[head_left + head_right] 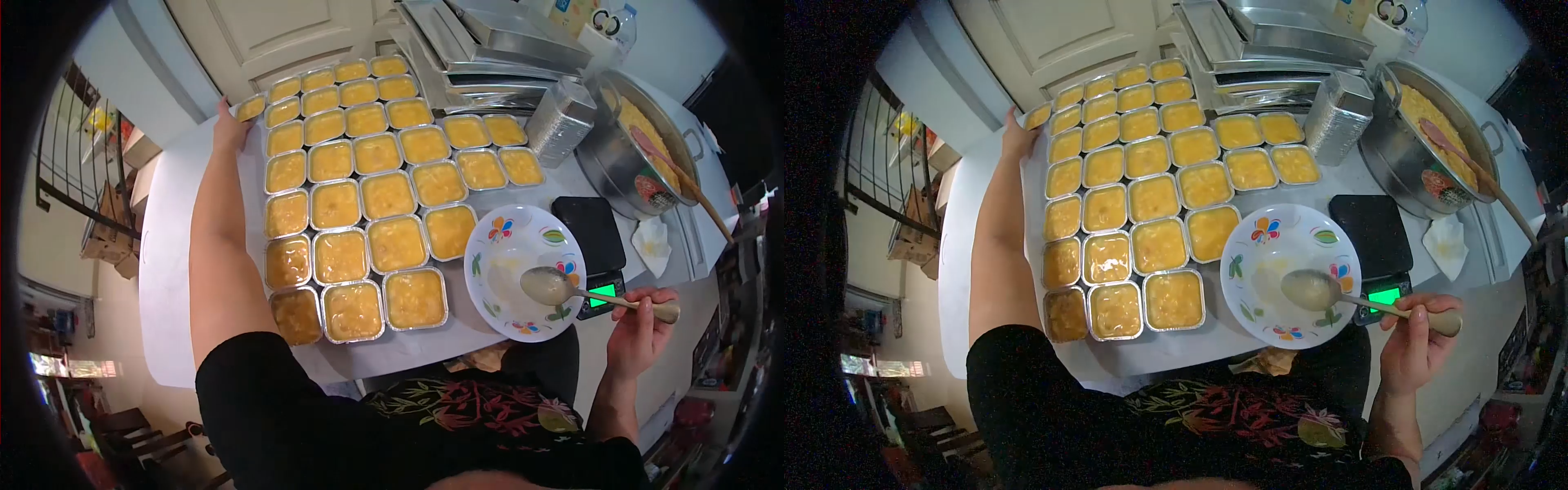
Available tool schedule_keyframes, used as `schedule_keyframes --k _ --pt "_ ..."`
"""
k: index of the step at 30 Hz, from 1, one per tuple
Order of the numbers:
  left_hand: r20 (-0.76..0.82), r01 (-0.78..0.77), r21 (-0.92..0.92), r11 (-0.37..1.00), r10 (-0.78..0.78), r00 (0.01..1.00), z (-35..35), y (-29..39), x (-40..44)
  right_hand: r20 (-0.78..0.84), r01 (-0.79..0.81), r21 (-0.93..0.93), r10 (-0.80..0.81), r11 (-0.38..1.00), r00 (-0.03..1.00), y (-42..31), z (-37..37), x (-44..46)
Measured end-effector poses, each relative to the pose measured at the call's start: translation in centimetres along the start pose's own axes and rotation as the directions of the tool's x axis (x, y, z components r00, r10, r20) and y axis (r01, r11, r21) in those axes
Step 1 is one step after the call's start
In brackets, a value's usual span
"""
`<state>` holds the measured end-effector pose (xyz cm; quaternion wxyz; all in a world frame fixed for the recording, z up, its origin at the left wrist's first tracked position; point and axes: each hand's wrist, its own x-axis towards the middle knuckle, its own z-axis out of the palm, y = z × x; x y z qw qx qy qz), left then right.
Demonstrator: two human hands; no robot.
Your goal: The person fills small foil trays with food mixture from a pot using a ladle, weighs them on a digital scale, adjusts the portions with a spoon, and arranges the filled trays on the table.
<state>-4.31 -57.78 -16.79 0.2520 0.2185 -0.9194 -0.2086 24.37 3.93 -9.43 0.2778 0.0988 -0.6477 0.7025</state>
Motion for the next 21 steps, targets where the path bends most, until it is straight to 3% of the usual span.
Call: schedule_keyframes --k 4,7,10,13,16,17,19,21 --pt "0.03 -0.045 0.033 0.998 0.044 0.999 1.5 -0.3 2.5 0.013 -0.011 -0.032 0.011 0.999 1.0 0.8 0.8 0.0" --pt "0.081 0.01 -0.013 1.0 -0.009 0.997 1.4 0.0 2.7 0.001 -0.056 -0.036 0.056 0.998 0.998 1.4 1.3 -0.2" --pt "0.153 0.008 0.099 0.995 -0.023 0.988 1.4 -0.6 3.1 0.057 -0.06 -0.038 0.062 0.997 0.996 1.6 1.4 0.0" --pt "0.092 -0.1 0.156 0.983 0.086 0.992 2.8 -3.1 4.5 0.047 -0.065 -0.033 0.067 0.997 0.997 1.7 1.5 0.0" --pt "0.063 -0.003 0.098 0.995 -0.003 0.998 2.4 -2.8 3.4 0.052 -0.053 -0.044 0.055 0.998 0.997 1.9 1.5 0.0" --pt "0.039 0.116 -0.073 0.991 -0.113 0.993 1.9 -1.9 2.9 0.05 -0.058 -0.039 0.06 0.998 0.997 1.8 1.4 -0.1" --pt "0.045 0.314 -0.411 0.856 -0.325 0.945 1.0 0.2 2.3 0.043 -0.06 -0.026 0.061 0.998 0.997 1.8 1.2 -0.1" --pt "0.057 0.32 -0.381 0.867 -0.324 0.945 3.0 -2.2 4.7 0.026 -0.062 -0.029 0.063 0.998 0.998 1.8 1.2 -0.2"
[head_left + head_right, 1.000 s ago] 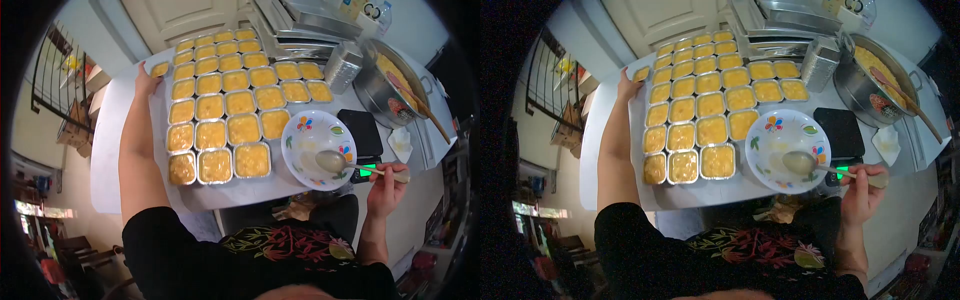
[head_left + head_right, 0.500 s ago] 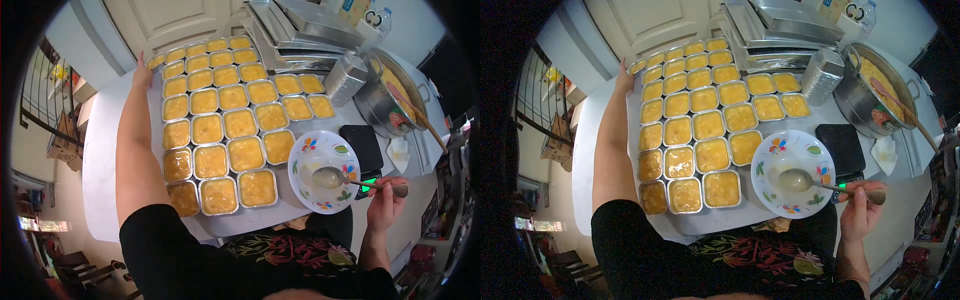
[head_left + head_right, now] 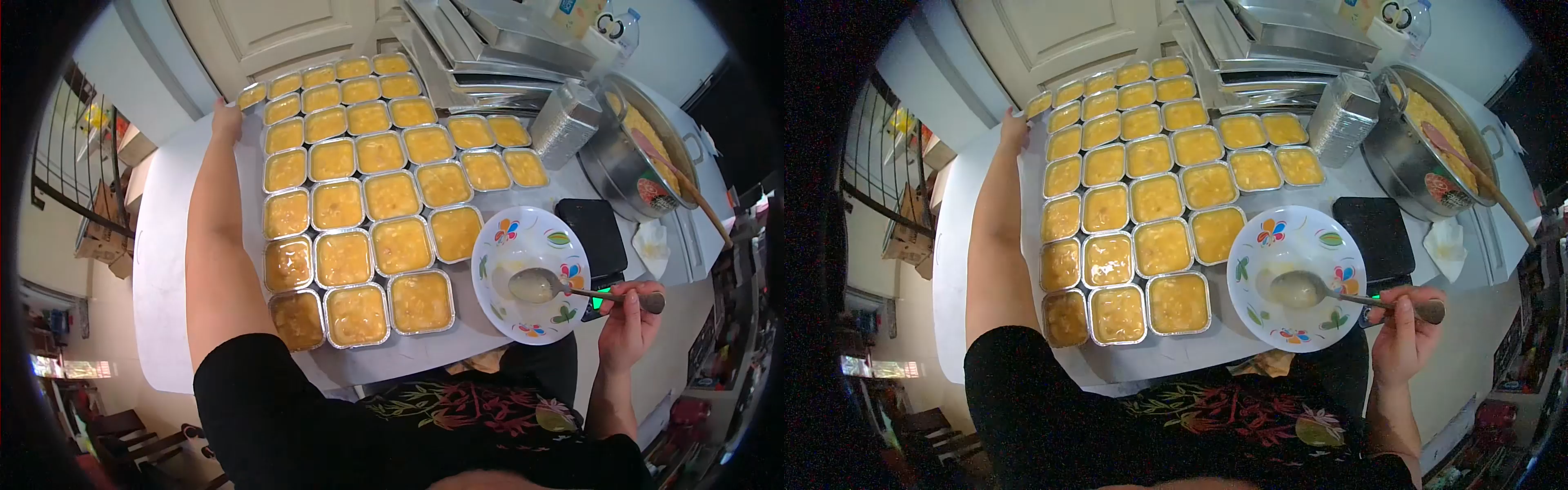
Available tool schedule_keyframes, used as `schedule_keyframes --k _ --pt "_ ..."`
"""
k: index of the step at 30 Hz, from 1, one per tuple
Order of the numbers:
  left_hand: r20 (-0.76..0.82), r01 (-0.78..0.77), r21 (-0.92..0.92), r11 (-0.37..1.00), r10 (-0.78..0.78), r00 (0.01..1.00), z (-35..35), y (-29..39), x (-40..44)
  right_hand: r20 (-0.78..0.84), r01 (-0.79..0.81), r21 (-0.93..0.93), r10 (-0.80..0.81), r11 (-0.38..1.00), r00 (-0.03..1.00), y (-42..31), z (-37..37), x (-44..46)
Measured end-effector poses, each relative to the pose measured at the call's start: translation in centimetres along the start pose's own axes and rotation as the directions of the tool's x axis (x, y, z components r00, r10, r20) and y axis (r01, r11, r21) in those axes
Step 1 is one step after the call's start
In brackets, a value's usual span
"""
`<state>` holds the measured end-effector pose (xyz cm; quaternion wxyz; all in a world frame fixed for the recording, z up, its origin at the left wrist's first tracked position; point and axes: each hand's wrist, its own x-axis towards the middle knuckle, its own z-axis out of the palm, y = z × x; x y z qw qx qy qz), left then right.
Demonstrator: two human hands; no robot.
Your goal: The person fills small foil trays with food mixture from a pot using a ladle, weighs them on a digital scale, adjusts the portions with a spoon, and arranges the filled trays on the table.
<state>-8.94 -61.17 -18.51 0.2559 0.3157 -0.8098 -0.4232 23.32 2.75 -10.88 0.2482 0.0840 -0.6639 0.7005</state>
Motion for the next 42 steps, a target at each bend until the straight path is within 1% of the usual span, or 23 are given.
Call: schedule_keyframes --k 1,3,4,7,10,13,16,19,23,25,26,28,29,30,31,33,34,35,37,39,41,42 --pt "0.006 0.003 0.016 1.0 -0.003 1.0 0.6 -1.3 2.0 -0.008 -0.002 -0.002 0.002 1.0 1.0 0.0 0.0 0.0" --pt "0.067 -0.031 0.13 0.991 0.022 0.998 1.1 -3.7 5.5 -0.006 0.0 0.0 0.0 1.0 1.0 0.0 0.0 -0.1" --pt "0.096 -0.049 0.188 0.981 0.031 0.995 0.9 -3.9 5.8 -0.004 0.0 0.002 0.0 1.0 1.0 0.0 0.1 -0.1" --pt "0.208 -0.047 0.075 0.996 0.031 0.978 0.2 -3.1 4.6 -0.008 0.005 0.009 -0.005 1.0 1.0 -0.1 -0.2 -0.2" --pt "0.223 -0.052 0.268 0.962 -0.009 0.975 -0.2 -0.5 2.2 -0.013 0.014 0.007 -0.014 1.0 1.0 -0.5 -0.1 -0.2" --pt "0.176 0.107 -0.005 0.994 -0.104 0.979 0.5 -0.9 3.1 -0.029 0.039 0.001 -0.039 0.999 0.999 -0.6 -0.1 -0.1" --pt "0.14 0.069 0.095 0.993 -0.082 0.987 0.6 -1.4 3.8 -0.025 0.045 0.011 -0.044 0.999 0.999 -0.5 -0.2 0.0" --pt "0.182 0.055 0.106 0.993 -0.074 0.981 0.7 -2.6 5.5 -0.047 0.032 0.006 -0.032 0.999 0.998 -0.2 -0.2 0.1" --pt "0.247 0.034 0.048 0.998 -0.045 0.968 0.7 -4.6 7.4 -0.058 0.019 0.009 -0.018 1.0 0.998 0.4 -0.2 0.4" --pt "0.257 0.034 0.009 0.999 -0.035 0.966 0.3 -4.4 6.5 -0.058 0.02 0.017 -0.019 1.0 0.998 0.5 0.2 0.6" --pt "0.232 0.067 -0.028 0.997 -0.059 0.971 0.0 -4.3 6.0 -0.054 0.026 0.02 -0.025 0.999 0.998 0.7 0.2 0.7" --pt "0.189 0.137 -0.102 0.985 -0.116 0.975 -1.4 -1.3 1.4 -0.043 0.031 0.019 -0.031 0.999 0.999 1.0 0.1 0.9" --pt "0.089 0.009 -0.076 0.997 -0.002 0.996 -1.7 -1.0 0.5 -0.019 0.041 0.029 -0.041 0.999 0.999 1.0 0.1 1.0" --pt "-0.007 -0.114 -0.034 0.993 0.114 0.994 -2.0 -1.1 -0.2 0.007 0.048 0.039 -0.048 0.998 0.999 1.0 0.2 1.1" --pt "-0.096 -0.231 0.02 0.973 0.232 0.968 -2.5 -0.6 -1.4 0.033 0.054 0.05 -0.056 0.997 0.998 1.0 0.1 1.2" --pt "0.081 -0.254 0.006 0.967 0.252 0.964 -6.4 4.0 -9.0 -0.008 0.069 0.033 -0.069 0.997 0.998 1.3 0.0 1.4" --pt "0.161 -0.315 0.003 0.949 0.31 0.937 -8.2 5.2 -11.9 -0.033 0.08 0.028 -0.079 0.996 0.996 1.5 0.0 1.5" --pt "0.239 -0.373 -0.007 0.928 0.364 0.9 -10.0 5.6 -14.3 -0.051 0.074 0.038 -0.072 0.997 0.996 1.7 -0.1 1.6" --pt "0.411 -0.44 0.035 0.897 0.388 0.825 -13.6 5.0 -18.6 -0.088 0.062 0.052 -0.057 0.997 0.995 2.0 -0.2 1.7" --pt "0.534 -0.544 0.082 0.835 0.425 0.731 -16.7 5.2 -25.8 -0.064 0.039 0.078 -0.034 0.996 0.997 2.0 0.0 1.6" --pt "0.644 -0.549 0.12 0.827 0.356 0.677 -18.9 5.1 -31.6 -0.05 0.034 0.086 -0.03 0.996 0.998 2.2 0.0 1.5" --pt "0.657 -0.499 0.135 0.856 0.299 0.692 -19.5 4.6 -33.8 -0.039 0.034 0.085 -0.031 0.996 0.999 2.5 -0.1 1.4"
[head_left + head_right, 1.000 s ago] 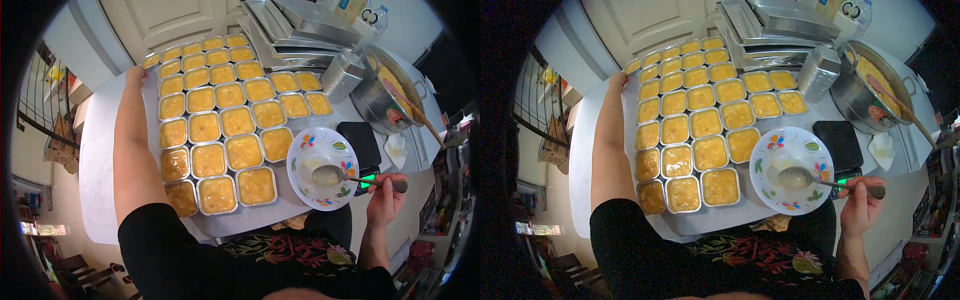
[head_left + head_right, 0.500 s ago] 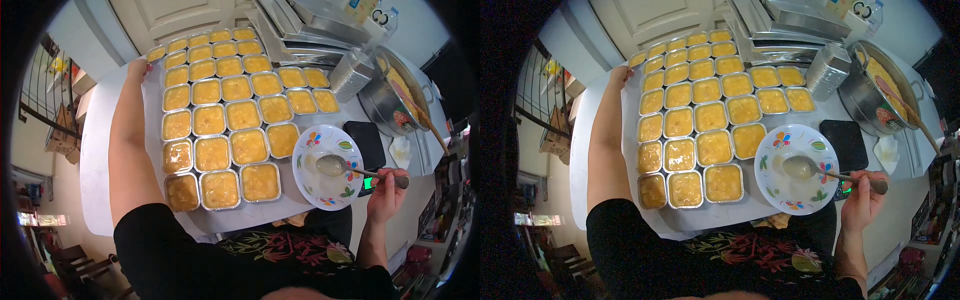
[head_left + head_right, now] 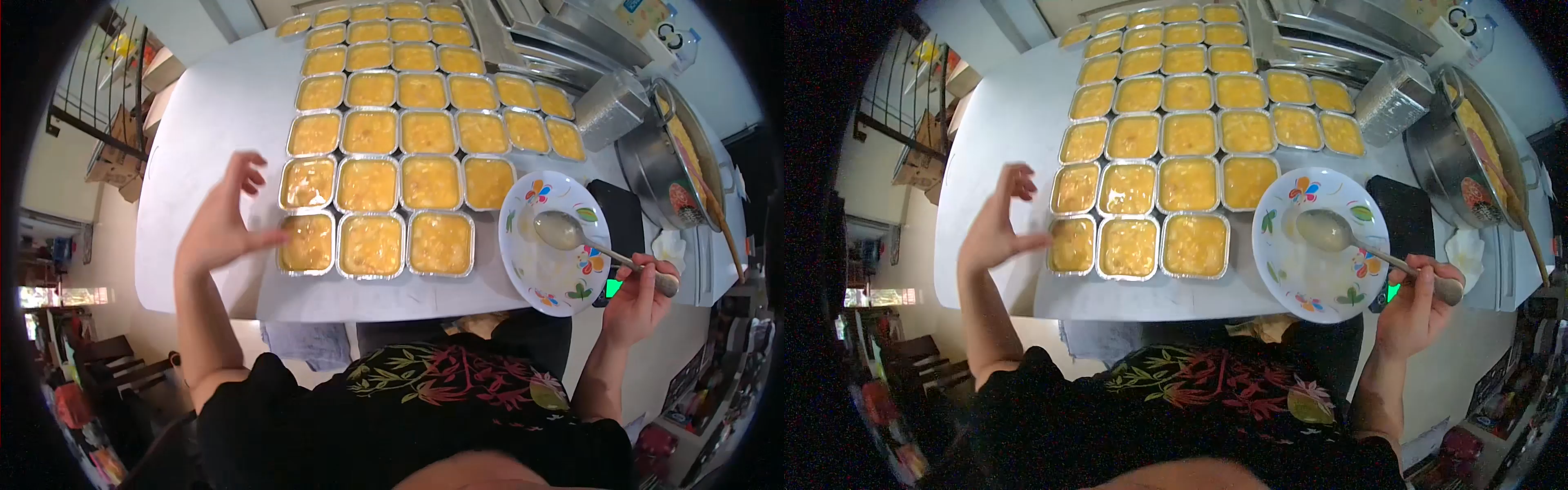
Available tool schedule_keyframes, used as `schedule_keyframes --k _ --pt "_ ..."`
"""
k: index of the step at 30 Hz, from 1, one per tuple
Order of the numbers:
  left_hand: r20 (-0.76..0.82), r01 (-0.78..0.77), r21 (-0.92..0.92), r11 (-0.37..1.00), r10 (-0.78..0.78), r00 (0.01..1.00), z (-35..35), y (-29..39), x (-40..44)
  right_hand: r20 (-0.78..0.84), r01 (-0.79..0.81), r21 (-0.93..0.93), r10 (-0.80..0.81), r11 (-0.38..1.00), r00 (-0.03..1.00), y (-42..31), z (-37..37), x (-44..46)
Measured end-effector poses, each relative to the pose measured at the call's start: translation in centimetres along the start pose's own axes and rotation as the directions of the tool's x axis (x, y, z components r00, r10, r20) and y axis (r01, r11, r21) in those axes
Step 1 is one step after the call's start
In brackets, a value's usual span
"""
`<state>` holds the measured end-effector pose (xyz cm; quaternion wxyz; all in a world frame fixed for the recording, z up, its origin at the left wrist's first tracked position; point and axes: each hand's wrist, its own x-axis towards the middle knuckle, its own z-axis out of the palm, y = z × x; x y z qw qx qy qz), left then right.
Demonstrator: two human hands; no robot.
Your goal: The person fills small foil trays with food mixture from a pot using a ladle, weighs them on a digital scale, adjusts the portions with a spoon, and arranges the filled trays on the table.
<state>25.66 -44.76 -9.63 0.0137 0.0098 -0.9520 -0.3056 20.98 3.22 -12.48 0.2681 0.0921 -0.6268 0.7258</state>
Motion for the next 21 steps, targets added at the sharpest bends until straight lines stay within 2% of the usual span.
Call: schedule_keyframes --k 1,4,7,9,11,15,16,21 --pt "0.027 0.057 -0.024 0.998 -0.057 0.998 0.9 0.4 -1.8 0.012 -0.003 0.001 0.003 1.0 1.0 0.2 0.0 -0.2" --pt "-0.168 0.063 -0.078 0.995 -0.075 0.983 4.5 0.8 -5.1 0.028 -0.029 0.001 0.029 1.0 0.999 0.3 0.3 -0.8" --pt "-0.387 0.074 -0.028 0.997 -0.079 0.919 7.7 1.4 -6.7 0.043 -0.031 -0.012 0.032 0.999 0.999 0.7 0.3 -1.3" --pt "-0.555 -0.069 -0.074 0.995 0.016 0.832 10.3 3.1 -6.9 0.028 -0.022 0.003 0.022 1.0 0.999 1.0 0.5 -1.8" --pt "-0.712 -0.247 -0.094 0.965 0.108 0.694 13.1 4.5 -7.1 -0.005 -0.062 0.021 0.062 0.998 0.998 0.5 1.2 -2.2" --pt "-0.811 -0.169 0.255 0.952 0.306 0.499 15.6 6.8 -7.6 -0.004 -0.055 0.039 0.055 0.998 0.998 0.7 0.9 -3.1" --pt "-0.763 -0.064 0.353 0.933 0.327 0.557 15.3 7.4 -7.7 -0.004 -0.067 0.097 0.068 0.993 0.998 0.7 0.8 -3.1" --pt "-0.812 0.058 0.246 0.968 0.173 0.557 14.5 8.1 -7.1 0.057 -0.145 0.092 0.14 0.985 0.988 1.2 -0.4 -3.4"
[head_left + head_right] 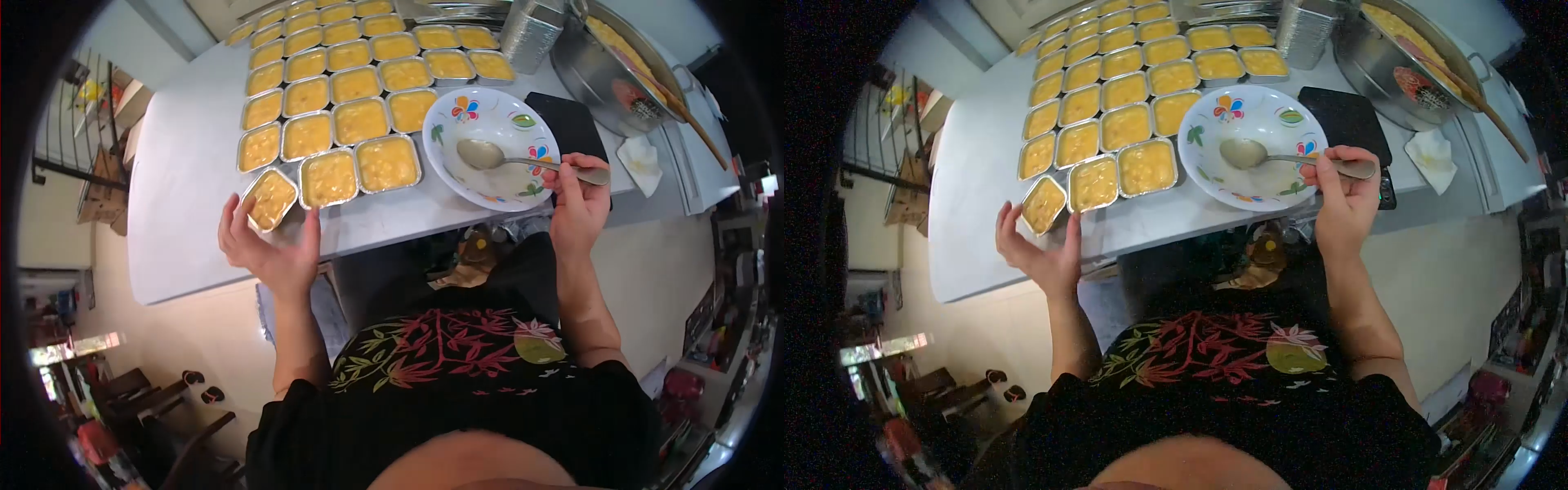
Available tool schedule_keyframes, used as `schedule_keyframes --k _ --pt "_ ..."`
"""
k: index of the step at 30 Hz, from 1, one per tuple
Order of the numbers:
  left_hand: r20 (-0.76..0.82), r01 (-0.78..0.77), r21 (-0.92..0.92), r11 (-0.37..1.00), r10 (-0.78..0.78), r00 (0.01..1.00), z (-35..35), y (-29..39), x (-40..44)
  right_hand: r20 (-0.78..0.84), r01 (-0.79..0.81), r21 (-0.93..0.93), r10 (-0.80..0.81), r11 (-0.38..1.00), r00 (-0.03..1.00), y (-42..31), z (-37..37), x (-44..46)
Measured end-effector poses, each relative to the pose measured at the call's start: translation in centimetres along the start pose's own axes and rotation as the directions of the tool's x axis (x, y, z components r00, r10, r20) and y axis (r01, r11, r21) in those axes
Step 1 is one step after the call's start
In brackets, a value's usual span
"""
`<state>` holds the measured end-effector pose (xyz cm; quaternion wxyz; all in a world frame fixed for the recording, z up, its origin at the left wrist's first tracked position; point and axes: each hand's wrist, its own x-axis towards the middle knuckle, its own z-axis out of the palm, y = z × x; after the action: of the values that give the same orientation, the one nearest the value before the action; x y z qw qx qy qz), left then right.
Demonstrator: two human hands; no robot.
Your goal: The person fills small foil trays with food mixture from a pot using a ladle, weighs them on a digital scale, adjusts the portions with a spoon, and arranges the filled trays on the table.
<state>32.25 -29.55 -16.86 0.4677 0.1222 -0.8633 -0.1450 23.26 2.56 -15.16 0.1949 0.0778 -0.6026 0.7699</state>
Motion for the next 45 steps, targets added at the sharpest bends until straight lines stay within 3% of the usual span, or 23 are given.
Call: schedule_keyframes --k 3,6,10,14,24,27,29,34,35,39,42,45 --pt "0.036 0.053 0.075 0.996 -0.056 0.998 0.0 -1.3 0.2 0.02 -0.033 -0.05 0.034 0.998 0.999 -0.1 -0.4 0.4" --pt "0.308 0.36 -0.164 0.918 -0.299 0.903 -0.6 -2.2 1.3 0.051 -0.054 -0.017 0.055 0.998 0.997 -0.8 -0.8 0.5" --pt "0.327 0.236 -0.085 0.968 -0.197 0.924 -0.6 -3.7 1.8 0.072 -0.053 -0.043 0.056 0.998 0.996 -0.8 -2.0 0.5" --pt "0.47 0.472 -0.087 0.877 -0.382 0.796 -0.7 -4.2 2.1 0.078 -0.038 -0.068 0.043 0.997 0.996 -0.7 -2.7 0.3" --pt "0.455 0.422 -0.013 0.907 -0.37 0.81 -1.7 -12.4 6.3 0.07 -0.081 -0.248 0.102 0.965 0.992 -1.3 -3.1 -0.8" --pt "0.463 0.354 0.086 0.931 -0.352 0.814 1.9 -16.1 10.3 0.043 -0.067 -0.248 0.08 0.966 0.996 -2.3 -3.0 -1.6" --pt "0.445 0.339 0.119 0.933 -0.355 0.822 5.0 -18.0 13.2 0.067 0.053 -0.262 -0.037 0.964 0.997 -1.9 -3.9 -2.1" --pt "0.241 0.272 0.13 0.954 -0.296 0.924 14.4 -21.4 19.1 0.027 0.194 -0.448 -0.203 0.873 0.979 -2.1 -6.9 -4.3" --pt "0.193 0.24 0.133 0.962 -0.263 0.945 16.1 -22.1 19.7 -0.008 0.154 -0.476 -0.179 0.866 0.984 -2.2 -7.4 -4.7" --pt "0.246 0.599 0.112 0.793 -0.606 0.757 18.0 -19.2 23.2 -0.126 0.06 -0.516 -0.145 0.854 0.981 -2.9 -8.7 -5.5" --pt "0.311 0.663 0.088 0.743 -0.653 0.691 20.5 -22.0 25.1 -0.146 0.05 -0.579 -0.165 0.814 0.975 -3.2 -9.2 -5.6" --pt "0.319 0.634 -0.002 0.773 -0.601 0.733 23.1 -23.6 25.8 -0.17 0.027 -0.608 -0.163 0.794 0.972 -3.1 -9.4 -5.3"
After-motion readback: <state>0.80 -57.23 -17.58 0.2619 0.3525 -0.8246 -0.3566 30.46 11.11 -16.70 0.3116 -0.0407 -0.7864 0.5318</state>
